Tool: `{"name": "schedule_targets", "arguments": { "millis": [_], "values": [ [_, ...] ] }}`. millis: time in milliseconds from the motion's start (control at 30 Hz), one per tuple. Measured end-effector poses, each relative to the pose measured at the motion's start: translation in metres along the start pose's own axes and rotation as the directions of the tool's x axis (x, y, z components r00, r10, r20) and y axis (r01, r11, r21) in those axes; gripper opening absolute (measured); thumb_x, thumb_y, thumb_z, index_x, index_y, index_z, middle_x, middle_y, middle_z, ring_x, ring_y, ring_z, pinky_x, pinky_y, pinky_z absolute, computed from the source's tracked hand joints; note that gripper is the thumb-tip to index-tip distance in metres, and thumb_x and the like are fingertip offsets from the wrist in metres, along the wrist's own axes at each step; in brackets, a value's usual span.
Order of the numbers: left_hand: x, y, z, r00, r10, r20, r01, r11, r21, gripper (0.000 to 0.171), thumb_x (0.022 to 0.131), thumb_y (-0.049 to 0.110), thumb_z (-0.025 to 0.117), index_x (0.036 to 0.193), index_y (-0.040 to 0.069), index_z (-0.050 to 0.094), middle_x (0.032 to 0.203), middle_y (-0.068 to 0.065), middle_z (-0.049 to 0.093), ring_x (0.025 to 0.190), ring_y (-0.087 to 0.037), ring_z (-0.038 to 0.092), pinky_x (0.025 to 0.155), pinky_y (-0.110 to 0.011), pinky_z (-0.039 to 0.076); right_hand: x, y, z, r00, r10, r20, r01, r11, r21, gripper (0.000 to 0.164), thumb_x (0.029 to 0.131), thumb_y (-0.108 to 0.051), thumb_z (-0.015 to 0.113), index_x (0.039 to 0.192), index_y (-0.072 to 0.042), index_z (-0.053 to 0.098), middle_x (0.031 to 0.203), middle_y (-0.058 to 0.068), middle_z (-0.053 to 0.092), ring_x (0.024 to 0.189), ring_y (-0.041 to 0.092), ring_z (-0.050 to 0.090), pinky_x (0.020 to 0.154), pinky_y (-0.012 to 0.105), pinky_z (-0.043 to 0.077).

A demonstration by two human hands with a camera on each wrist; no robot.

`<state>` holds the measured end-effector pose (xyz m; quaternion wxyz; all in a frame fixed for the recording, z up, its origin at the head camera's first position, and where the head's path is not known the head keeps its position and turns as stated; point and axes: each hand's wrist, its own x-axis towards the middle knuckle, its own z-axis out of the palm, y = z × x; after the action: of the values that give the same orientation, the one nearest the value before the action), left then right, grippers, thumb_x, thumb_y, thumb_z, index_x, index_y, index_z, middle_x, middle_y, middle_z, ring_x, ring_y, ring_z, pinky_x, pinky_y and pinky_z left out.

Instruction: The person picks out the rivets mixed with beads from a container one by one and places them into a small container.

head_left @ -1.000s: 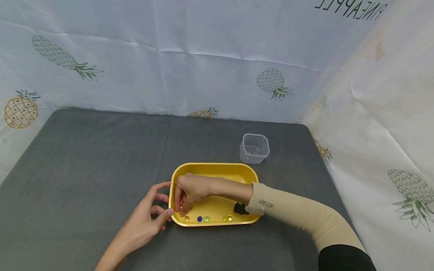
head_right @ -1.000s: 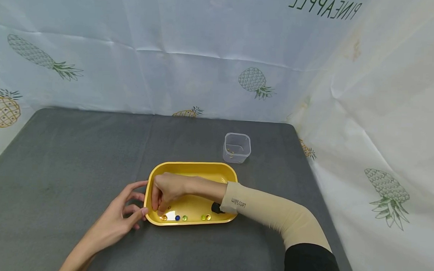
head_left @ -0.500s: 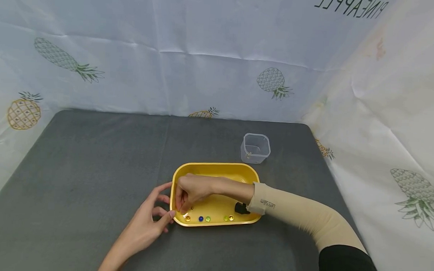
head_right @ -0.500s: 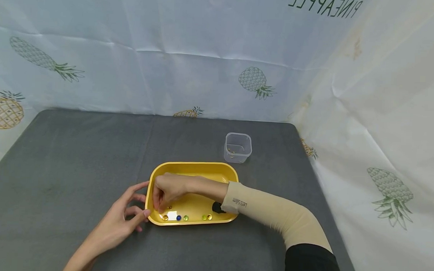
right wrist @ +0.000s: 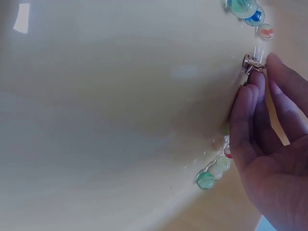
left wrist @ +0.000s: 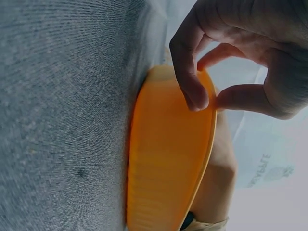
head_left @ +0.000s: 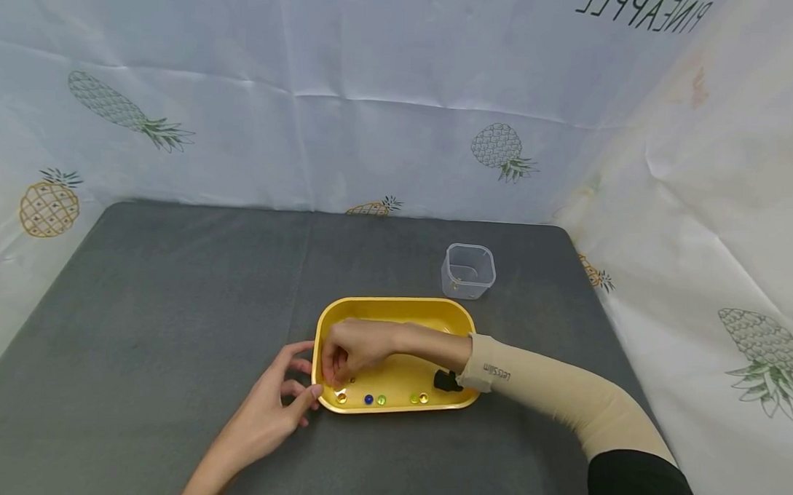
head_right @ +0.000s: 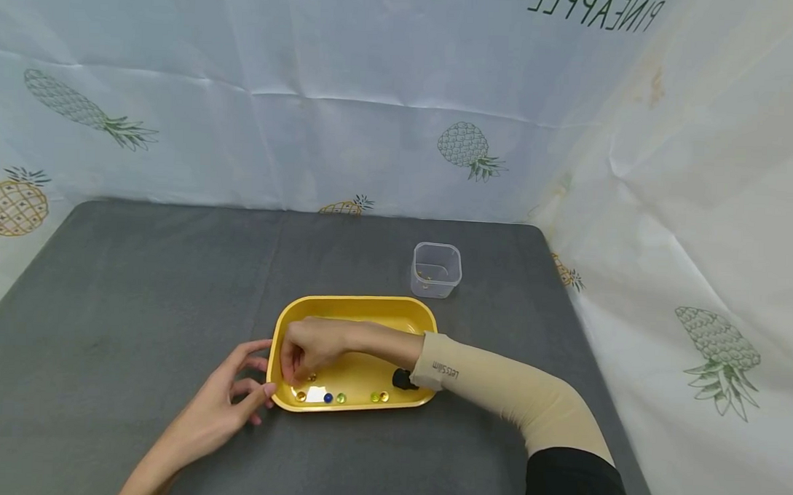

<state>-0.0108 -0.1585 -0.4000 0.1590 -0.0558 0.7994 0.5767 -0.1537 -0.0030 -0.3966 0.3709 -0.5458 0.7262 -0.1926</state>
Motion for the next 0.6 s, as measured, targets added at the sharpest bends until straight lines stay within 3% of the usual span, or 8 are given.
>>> {"name": "schedule_targets", "arguments": {
  "millis": [267, 600],
  "values": [
    [0.001, 0.000, -0.001, 1.000, -0.002, 0.001, 0.002, 1.000, -0.004, 0.061, 0.090, 0.012, 0.068, 0.141, 0.023, 0.035, 0.123, -0.014, 0.049, 0.075, -0.018, 0.066, 0.055, -0.031, 0.055, -0.006, 0.001, -0.005, 0.999, -0.028, -0.024, 0.029, 0.999, 0.033, 0.004, 0.085, -0.015, 0.074, 0.088, -0.012, 0.074, 0.075, -0.007, 0.068, 0.065, -0.003, 0.056, 0.062, 0.010, 0.051],
    [0.000, -0.001, -0.002, 1.000, 0.007, 0.001, -0.007, 1.000, -0.019, 0.064, 0.090, 0.013, 0.068, 0.141, 0.027, 0.033, 0.121, -0.014, 0.048, 0.076, -0.018, 0.066, 0.056, -0.033, 0.056, -0.021, -0.007, -0.026, 0.996, -0.063, -0.069, 0.067, 0.996, 0.056, 0.005, 0.086, -0.017, 0.073, 0.089, -0.013, 0.073, 0.078, -0.008, 0.068, 0.068, 0.000, 0.058, 0.065, 0.014, 0.052]
  ]
}}
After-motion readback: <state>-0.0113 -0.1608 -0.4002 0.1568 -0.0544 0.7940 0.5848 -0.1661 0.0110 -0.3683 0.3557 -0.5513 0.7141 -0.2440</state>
